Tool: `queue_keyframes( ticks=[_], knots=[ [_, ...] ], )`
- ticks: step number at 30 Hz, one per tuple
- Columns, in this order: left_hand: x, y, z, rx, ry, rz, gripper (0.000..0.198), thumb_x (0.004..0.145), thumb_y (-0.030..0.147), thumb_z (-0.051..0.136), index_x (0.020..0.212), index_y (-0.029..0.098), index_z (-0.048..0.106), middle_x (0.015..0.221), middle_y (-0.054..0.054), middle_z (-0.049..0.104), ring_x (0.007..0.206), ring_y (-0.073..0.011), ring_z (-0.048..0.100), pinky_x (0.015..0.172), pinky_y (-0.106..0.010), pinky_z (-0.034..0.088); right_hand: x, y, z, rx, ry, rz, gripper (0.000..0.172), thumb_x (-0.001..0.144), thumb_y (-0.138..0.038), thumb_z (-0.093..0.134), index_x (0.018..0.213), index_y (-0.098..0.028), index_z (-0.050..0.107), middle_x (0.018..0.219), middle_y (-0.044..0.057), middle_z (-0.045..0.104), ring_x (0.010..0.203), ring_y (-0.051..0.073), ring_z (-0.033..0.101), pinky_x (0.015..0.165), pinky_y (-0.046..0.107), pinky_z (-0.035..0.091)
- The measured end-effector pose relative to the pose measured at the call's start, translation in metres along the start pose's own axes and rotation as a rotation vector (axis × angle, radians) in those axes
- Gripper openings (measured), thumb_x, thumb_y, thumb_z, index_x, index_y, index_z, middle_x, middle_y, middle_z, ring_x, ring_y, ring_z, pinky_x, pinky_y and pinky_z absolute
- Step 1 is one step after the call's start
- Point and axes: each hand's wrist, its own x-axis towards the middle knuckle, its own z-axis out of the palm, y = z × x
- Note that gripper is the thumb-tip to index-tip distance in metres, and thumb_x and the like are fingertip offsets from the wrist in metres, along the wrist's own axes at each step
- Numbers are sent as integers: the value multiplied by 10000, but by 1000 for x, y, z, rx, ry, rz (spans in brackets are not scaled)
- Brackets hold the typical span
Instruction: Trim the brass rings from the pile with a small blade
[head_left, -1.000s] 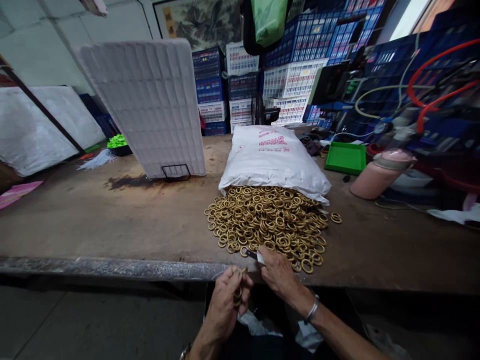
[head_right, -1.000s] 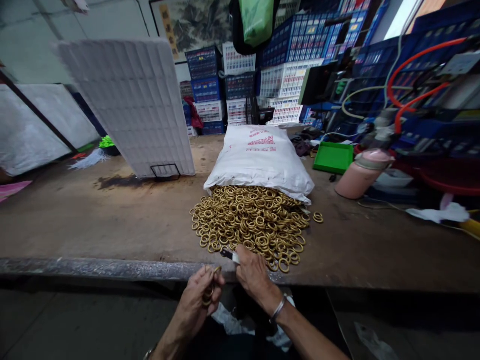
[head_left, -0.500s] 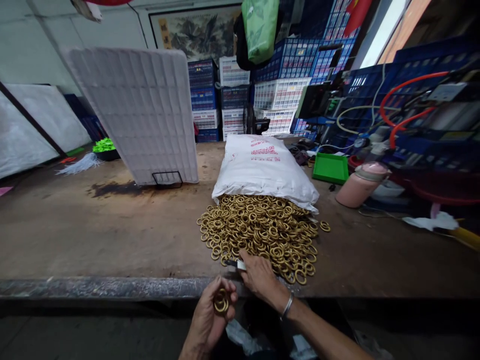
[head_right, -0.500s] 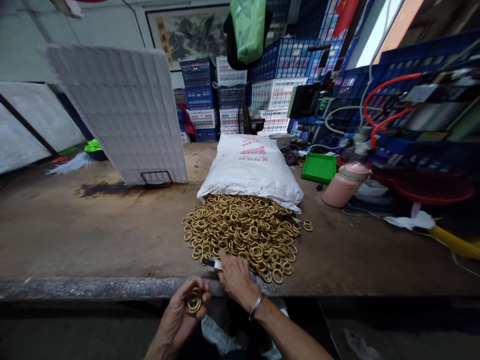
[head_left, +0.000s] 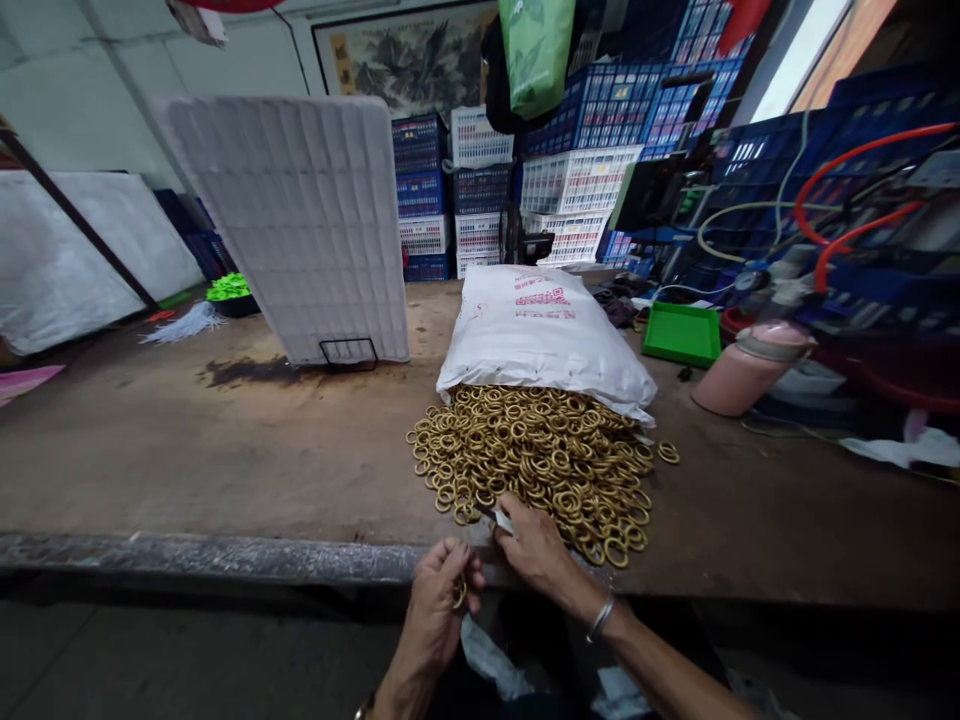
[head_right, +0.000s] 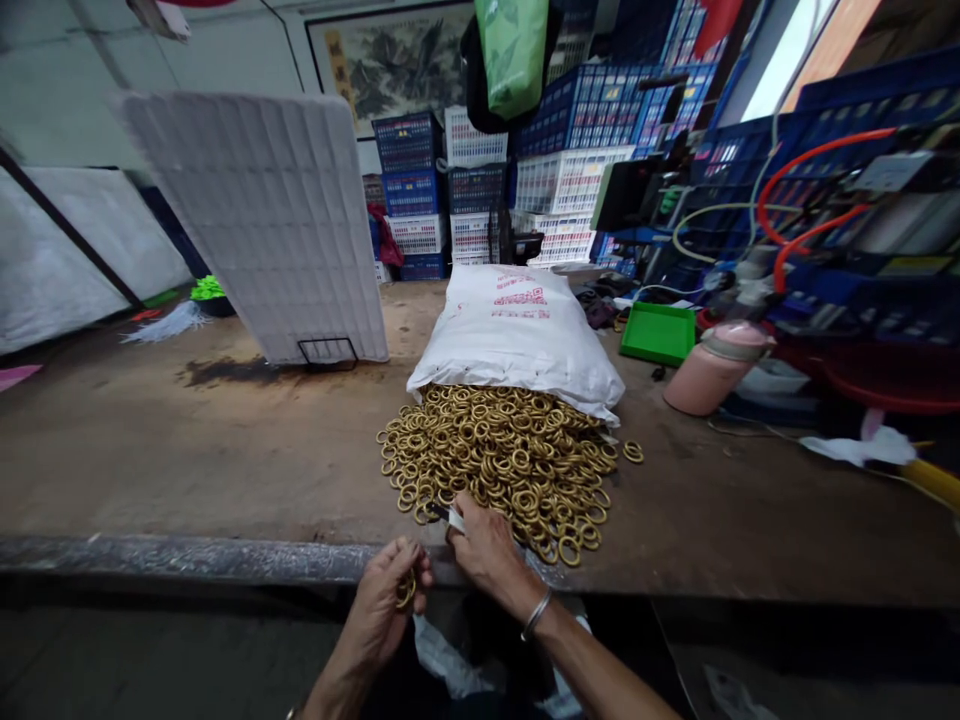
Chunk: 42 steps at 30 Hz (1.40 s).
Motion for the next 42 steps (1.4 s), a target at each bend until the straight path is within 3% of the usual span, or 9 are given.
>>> queue_keyframes(
  ticks=[5,9,17,23,31,42],
  knots=[
    [1,-4,9,177,53,88,352,654,450,636,820,151,554,553,42,502,432,-64,437,329,-140,322,-6,-11,-10,302,41,39,58,675,-160,413,640,-201,435,568,-55,454,539,95,410,506,188,279],
    [1,-6,16,320,52,125,393,664,468,620,882,148,557,499,64,451,389,-54,394,330,-140,315,-10,-21,-14,358,28,14,62,685,-165,404,662,-191,456,595,-46,476,569,99,428,536,195,312],
    [8,-1,23,348,89,177,355,691,491,567,602,161,468,452,71,400,356,-40,315,342,-152,252,-17,-22,-15,462,-33,-41,148,767,-283,411,657,-190,445,575,-55,444,563,94,414,537,195,330],
    [7,4,30,444,46,286,268,731,373,548,582,155,503,500,52,422,456,-70,361,451,-176,310,-15,-15,-14,472,-35,12,328,807,-449,369,627,-185,441,559,-55,416,539,89,379,500,198,308],
    [12,-12,18,535,46,404,199,737,327,543,652,151,582,606,5,544,596,-124,460,596,-209,364,-10,-11,-10,435,-37,58,275,755,-361,412,546,-183,404,519,-63,368,516,82,328,477,199,269],
    [19,-13,15,571,-10,348,178,762,278,497,632,160,525,578,18,526,544,-107,445,552,-197,358,-7,0,1,443,-1,82,257,749,-355,400,548,-195,399,505,-64,374,506,86,350,480,198,286]
  ],
)
